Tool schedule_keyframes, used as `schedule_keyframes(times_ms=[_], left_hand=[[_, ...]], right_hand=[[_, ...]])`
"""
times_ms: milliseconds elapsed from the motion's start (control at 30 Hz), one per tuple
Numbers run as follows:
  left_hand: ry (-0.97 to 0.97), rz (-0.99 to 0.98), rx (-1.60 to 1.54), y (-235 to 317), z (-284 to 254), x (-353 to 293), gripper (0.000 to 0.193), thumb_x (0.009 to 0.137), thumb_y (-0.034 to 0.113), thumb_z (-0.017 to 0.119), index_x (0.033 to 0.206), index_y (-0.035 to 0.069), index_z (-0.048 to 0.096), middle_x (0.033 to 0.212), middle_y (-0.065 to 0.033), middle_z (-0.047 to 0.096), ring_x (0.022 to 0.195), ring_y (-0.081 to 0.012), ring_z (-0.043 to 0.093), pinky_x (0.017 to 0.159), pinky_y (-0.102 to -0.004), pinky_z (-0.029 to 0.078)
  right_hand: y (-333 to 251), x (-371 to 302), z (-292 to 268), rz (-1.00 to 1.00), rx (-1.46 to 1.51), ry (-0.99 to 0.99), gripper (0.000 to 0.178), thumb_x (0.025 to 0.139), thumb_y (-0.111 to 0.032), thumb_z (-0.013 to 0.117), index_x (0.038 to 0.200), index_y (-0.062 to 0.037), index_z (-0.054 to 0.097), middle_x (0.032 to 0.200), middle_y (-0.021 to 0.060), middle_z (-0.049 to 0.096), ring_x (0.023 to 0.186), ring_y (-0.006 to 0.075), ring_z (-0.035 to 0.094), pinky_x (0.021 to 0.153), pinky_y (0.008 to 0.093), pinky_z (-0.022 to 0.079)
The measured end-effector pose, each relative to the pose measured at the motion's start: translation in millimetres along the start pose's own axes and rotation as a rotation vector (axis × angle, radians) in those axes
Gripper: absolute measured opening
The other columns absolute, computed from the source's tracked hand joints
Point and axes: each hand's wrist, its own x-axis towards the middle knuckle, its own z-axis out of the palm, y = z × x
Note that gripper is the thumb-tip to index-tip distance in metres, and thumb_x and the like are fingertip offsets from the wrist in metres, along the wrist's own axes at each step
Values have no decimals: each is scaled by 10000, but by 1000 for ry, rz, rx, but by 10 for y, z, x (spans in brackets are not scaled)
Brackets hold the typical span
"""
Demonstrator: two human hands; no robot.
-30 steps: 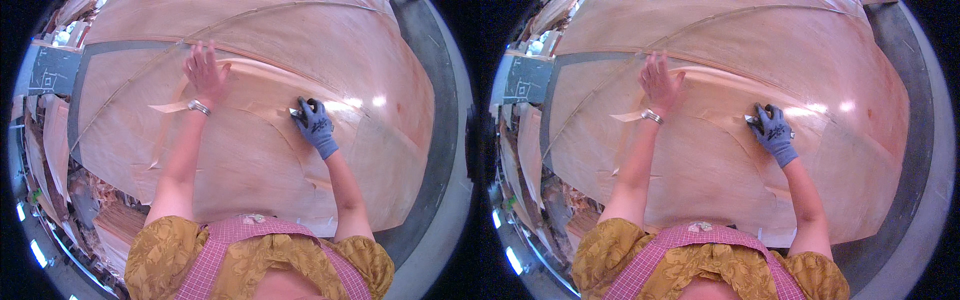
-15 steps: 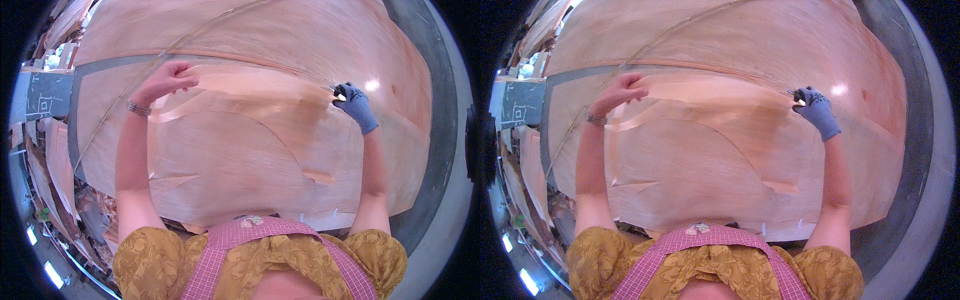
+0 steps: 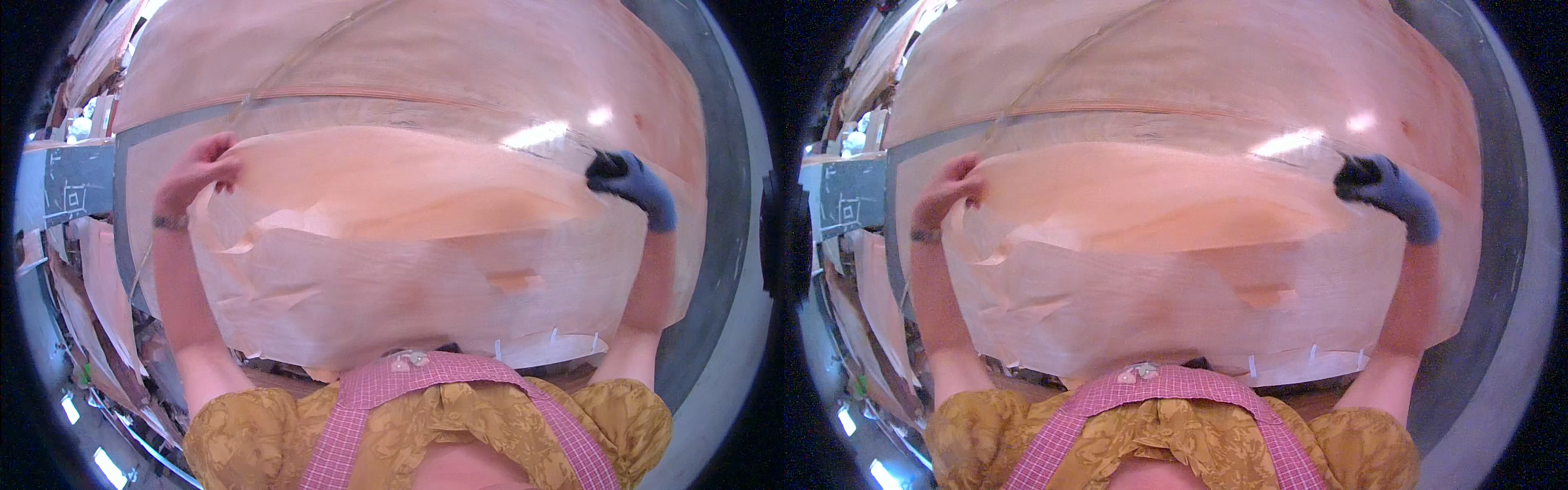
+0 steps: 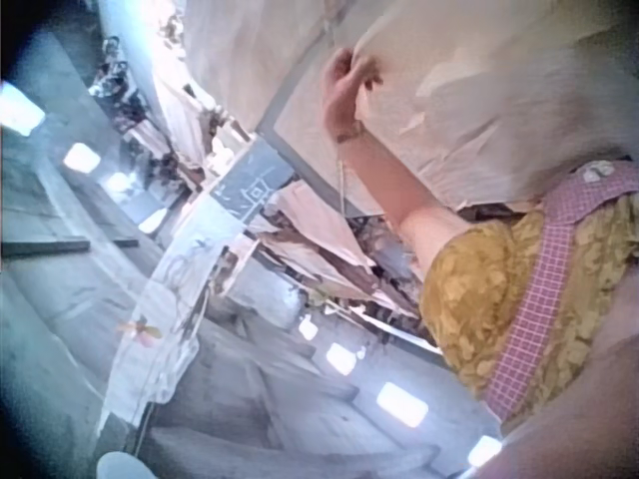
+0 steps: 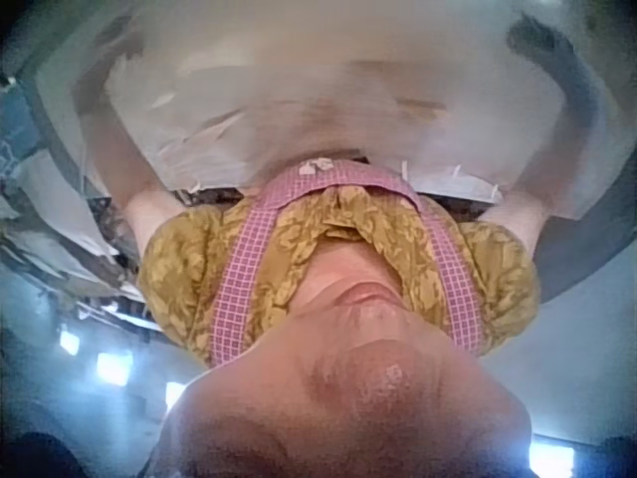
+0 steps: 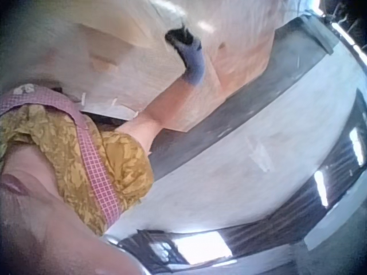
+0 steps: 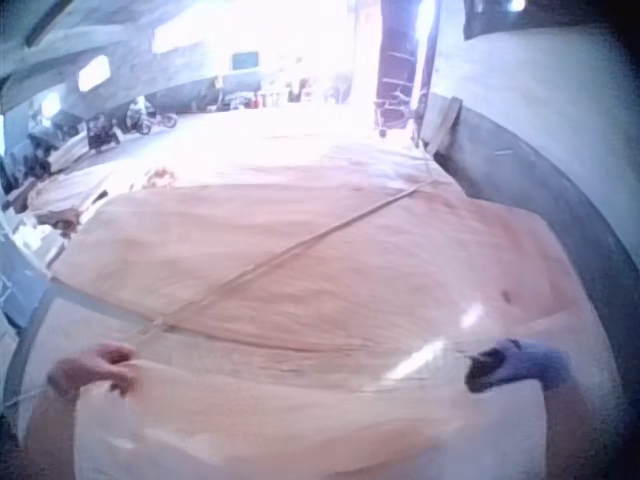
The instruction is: The person trims thin wood veneers with a cutting tool on a table and then stacks the large sheets into separate piles.
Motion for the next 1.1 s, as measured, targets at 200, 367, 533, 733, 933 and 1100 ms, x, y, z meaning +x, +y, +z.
schedule_keyframes(times_ms=[200, 367, 533, 733, 933, 1100], left_hand=[[111, -46, 296, -666, 15, 1294, 239, 861, 288, 730, 830, 84, 609, 732, 64, 531, 687, -41, 490, 605, -215, 416], [181, -57, 345, -897, 76, 1584, 248, 809, 262, 768, 806, 71, 608, 732, 65, 535, 687, -54, 494, 610, -242, 411], [186, -92, 322, -635, 166, 1578, 267, 820, 303, 754, 781, 81, 611, 737, 79, 519, 685, -53, 467, 627, -234, 393], [96, -117, 326, -663, 61, 1639, 330, 829, 377, 748, 746, 89, 611, 710, 81, 511, 648, -47, 433, 571, -245, 364], [225, -67, 496, -753, 75, 1926, 275, 770, 274, 790, 720, 49, 639, 680, 21, 572, 647, -83, 503, 571, -276, 411], [259, -79, 495, -807, 63, 1920, 330, 700, 331, 814, 715, 38, 663, 712, -75, 667, 679, -150, 611, 630, -328, 479]], right_hand=[[672, 1133, 118, -124, -350, 191, 205, 844, -222, 711, 880, -24, 674, 749, 28, 651, 713, 74, 550, 648, 306, 476], [441, 1064, 739, -270, -651, 878, 274, 906, -289, 649, 1114, -111, 647, 946, 144, 644, 767, 300, 648, 670, 406, 519], [572, 788, 1659, -350, -756, 606, 660, 845, -289, 678, 1451, -223, 427, 1312, 167, 501, 1127, 344, 528, 847, 453, 528], [797, 808, 1820, -209, -757, 620, 713, 810, -323, 683, 1462, -234, 410, 1350, 175, 465, 1129, 376, 499, 861, 501, 513], [757, 794, 1894, -132, -788, 634, 745, 793, -302, 698, 1472, -231, 400, 1363, 185, 455, 1139, 392, 492, 864, 519, 504], [718, 815, 1908, -146, -782, 626, 731, 808, -301, 699, 1471, -210, 404, 1357, 180, 460, 1163, 373, 487, 878, 488, 507]])
